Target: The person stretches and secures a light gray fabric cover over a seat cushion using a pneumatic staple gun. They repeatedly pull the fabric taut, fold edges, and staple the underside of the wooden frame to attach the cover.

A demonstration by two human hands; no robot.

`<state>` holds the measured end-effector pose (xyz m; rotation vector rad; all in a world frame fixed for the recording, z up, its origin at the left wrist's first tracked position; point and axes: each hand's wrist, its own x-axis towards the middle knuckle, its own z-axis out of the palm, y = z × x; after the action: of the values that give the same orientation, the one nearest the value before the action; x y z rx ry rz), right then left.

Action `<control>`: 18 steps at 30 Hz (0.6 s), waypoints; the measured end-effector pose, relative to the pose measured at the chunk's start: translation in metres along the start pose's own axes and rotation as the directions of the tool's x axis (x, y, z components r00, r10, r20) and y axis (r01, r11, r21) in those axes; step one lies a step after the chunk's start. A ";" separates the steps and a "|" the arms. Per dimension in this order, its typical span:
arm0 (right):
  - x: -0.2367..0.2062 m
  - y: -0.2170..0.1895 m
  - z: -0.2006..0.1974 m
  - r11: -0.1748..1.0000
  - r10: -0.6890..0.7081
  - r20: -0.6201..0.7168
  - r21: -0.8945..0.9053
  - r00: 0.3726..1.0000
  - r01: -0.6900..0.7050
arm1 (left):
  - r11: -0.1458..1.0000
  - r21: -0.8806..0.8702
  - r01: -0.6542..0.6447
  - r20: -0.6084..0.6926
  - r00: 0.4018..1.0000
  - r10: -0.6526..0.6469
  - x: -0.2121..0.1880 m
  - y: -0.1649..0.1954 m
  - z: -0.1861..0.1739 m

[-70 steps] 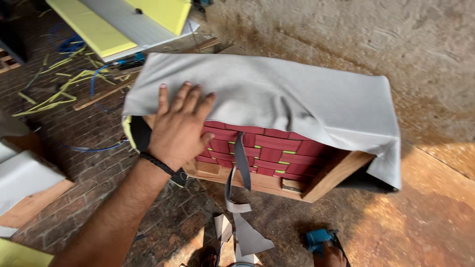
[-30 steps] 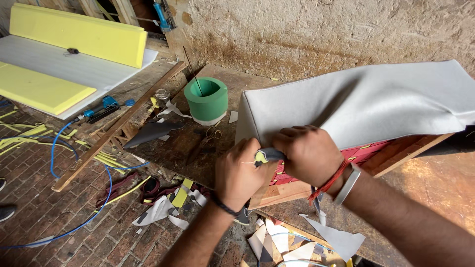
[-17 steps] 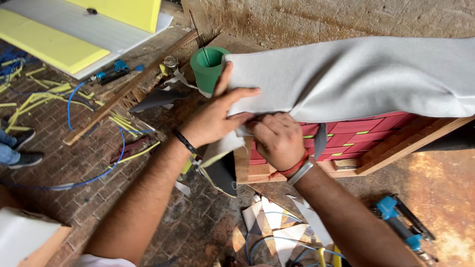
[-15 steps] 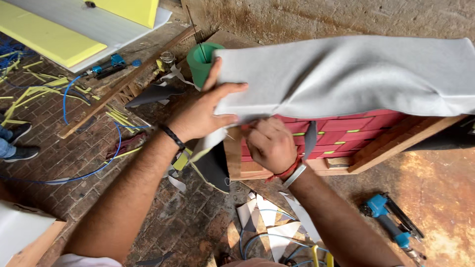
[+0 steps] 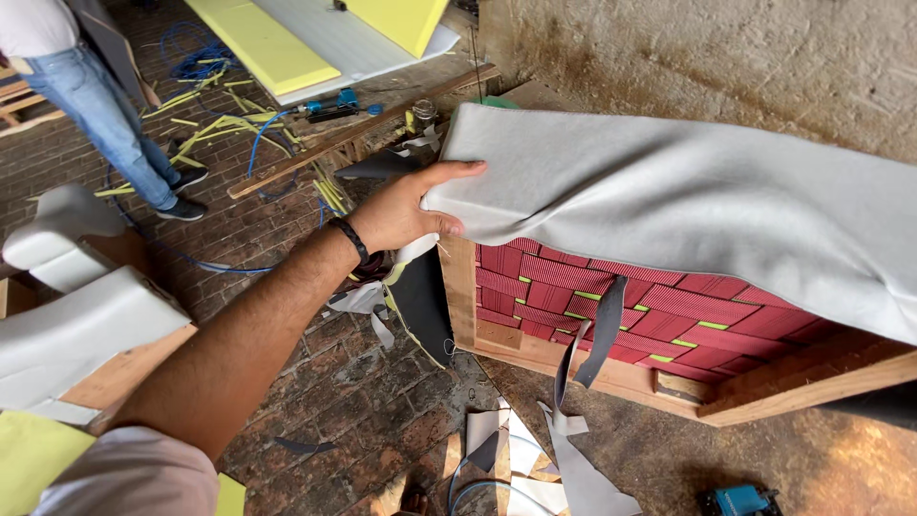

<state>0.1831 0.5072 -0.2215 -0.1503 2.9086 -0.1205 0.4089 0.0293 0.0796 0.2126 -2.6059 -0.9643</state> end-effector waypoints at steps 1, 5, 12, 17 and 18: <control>0.003 -0.010 0.000 1.000 -0.022 0.014 0.004 1.000 0.022 | 0.999 0.023 0.029 0.002 1.000 -0.029 0.000 0.000 -0.001; -0.004 -0.005 0.005 0.977 -0.164 -0.006 0.137 0.986 0.163 | 0.997 0.078 0.029 -0.004 1.000 -0.029 -0.001 0.005 -0.005; -0.094 -0.089 -0.036 0.509 -0.658 -0.295 0.505 0.693 0.697 | 0.981 0.191 -0.026 0.008 1.000 0.025 -0.007 0.003 -0.012; -0.164 -0.197 -0.128 0.253 -0.708 -0.601 0.275 0.371 0.928 | 0.941 0.196 -0.275 0.028 0.961 0.275 -0.008 -0.009 -0.013; -0.171 -0.215 -0.142 0.334 -0.698 -0.584 0.246 0.414 0.910 | 0.927 0.209 -0.312 0.008 0.948 0.317 -0.007 -0.011 -0.011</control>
<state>0.3364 0.3230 -0.0264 -1.6984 2.6026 -1.2627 0.4201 0.0158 0.0784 -0.1398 -2.6075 -0.5748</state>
